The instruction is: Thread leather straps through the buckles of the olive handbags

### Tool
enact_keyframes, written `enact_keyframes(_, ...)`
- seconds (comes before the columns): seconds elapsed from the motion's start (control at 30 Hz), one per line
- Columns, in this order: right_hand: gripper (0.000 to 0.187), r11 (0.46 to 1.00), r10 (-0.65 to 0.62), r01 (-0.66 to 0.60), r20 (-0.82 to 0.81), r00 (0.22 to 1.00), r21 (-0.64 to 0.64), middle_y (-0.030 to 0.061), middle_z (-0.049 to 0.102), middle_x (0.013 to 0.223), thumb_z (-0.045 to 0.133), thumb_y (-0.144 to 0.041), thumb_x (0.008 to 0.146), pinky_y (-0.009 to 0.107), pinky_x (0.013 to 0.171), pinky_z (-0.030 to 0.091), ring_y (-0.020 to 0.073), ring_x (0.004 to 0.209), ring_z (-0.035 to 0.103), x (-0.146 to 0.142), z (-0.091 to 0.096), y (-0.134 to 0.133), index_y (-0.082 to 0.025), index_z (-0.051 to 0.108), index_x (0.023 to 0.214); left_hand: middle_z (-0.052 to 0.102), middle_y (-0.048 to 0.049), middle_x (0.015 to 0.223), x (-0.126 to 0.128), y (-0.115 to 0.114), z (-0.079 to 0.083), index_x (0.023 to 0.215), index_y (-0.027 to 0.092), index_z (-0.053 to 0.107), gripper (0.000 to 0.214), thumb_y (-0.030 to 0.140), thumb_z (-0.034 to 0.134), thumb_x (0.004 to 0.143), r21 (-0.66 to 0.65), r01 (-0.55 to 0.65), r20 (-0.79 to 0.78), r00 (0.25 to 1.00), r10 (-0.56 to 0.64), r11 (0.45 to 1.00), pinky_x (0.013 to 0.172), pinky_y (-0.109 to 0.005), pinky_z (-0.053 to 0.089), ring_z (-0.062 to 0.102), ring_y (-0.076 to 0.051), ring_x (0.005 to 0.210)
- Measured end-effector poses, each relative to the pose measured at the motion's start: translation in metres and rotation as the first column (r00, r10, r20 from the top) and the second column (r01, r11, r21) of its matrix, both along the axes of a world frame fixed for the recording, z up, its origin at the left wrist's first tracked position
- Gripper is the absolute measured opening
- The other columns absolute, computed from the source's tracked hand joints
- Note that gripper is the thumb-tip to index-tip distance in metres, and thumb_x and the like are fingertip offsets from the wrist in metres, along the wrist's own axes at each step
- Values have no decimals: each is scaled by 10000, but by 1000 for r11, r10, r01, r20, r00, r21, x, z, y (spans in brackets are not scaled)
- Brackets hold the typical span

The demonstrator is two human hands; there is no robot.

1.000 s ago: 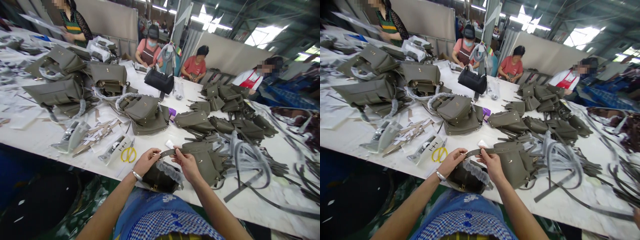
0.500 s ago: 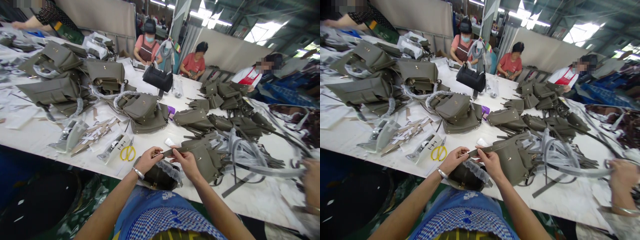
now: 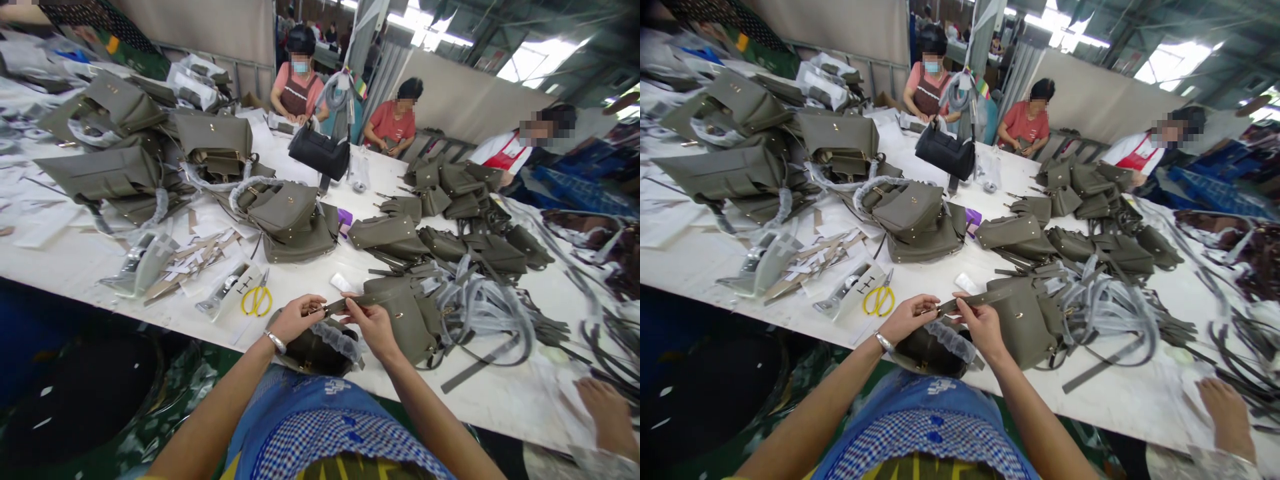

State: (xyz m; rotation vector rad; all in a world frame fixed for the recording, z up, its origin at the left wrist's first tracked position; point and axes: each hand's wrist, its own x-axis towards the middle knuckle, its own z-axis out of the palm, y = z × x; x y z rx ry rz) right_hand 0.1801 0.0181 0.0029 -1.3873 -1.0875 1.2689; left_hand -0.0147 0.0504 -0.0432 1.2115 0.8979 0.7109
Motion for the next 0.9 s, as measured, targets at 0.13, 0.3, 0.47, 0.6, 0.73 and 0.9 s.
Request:
enact_keyframes(0.13,329,999,33,-36,86,996,31,52,711,898,629,-427,795,328,607,613,208,738,692,0,1,0,-188,697,1012,648,-48,877,3,1,-2,1103,152,580,411,351,667,754,-20,11,28,1000,-11,1000,733,-284,480,626,-164,815)
enact_keyframes(0.3,307,998,41,-48,145,989,40,50,728,859,650,-426,772,338,603,592,214,687,688,-2,3,-2,-222,722,990,596,-6,769,3,3,-1,1096,142,570,431,317,694,723,-49,33,53,998,-30,998,644,-237,449,578,-110,679)
enact_keyframes(0.47,246,990,113,-134,288,951,54,35,739,785,643,-382,783,307,526,517,201,547,654,-7,8,-4,-250,733,971,595,11,695,10,6,1,1033,140,583,395,266,698,678,-68,8,-18,1000,-9,998,587,-231,434,564,-110,612)
enact_keyframes(0.6,214,976,141,-192,372,918,105,39,734,884,611,-362,804,294,580,493,191,639,642,-7,15,0,-245,740,928,630,-9,735,16,4,4,937,150,611,267,246,661,693,49,-54,-136,989,60,997,629,-253,461,600,-139,673)
enact_keyframes(0.73,202,989,122,-133,155,980,63,52,700,1004,622,-367,793,250,498,410,125,591,544,6,26,9,-211,722,873,678,-48,871,12,-1,9,934,160,613,248,325,638,750,106,7,-118,993,6,994,719,-284,488,636,-171,789)
enact_keyframes(0.9,168,1000,17,-16,-198,980,8,45,702,921,690,-336,741,243,503,371,83,540,457,26,38,16,-200,688,839,684,-57,905,1,-2,10,960,164,608,298,372,643,749,112,17,-118,993,-3,994,763,-312,503,644,-189,829)
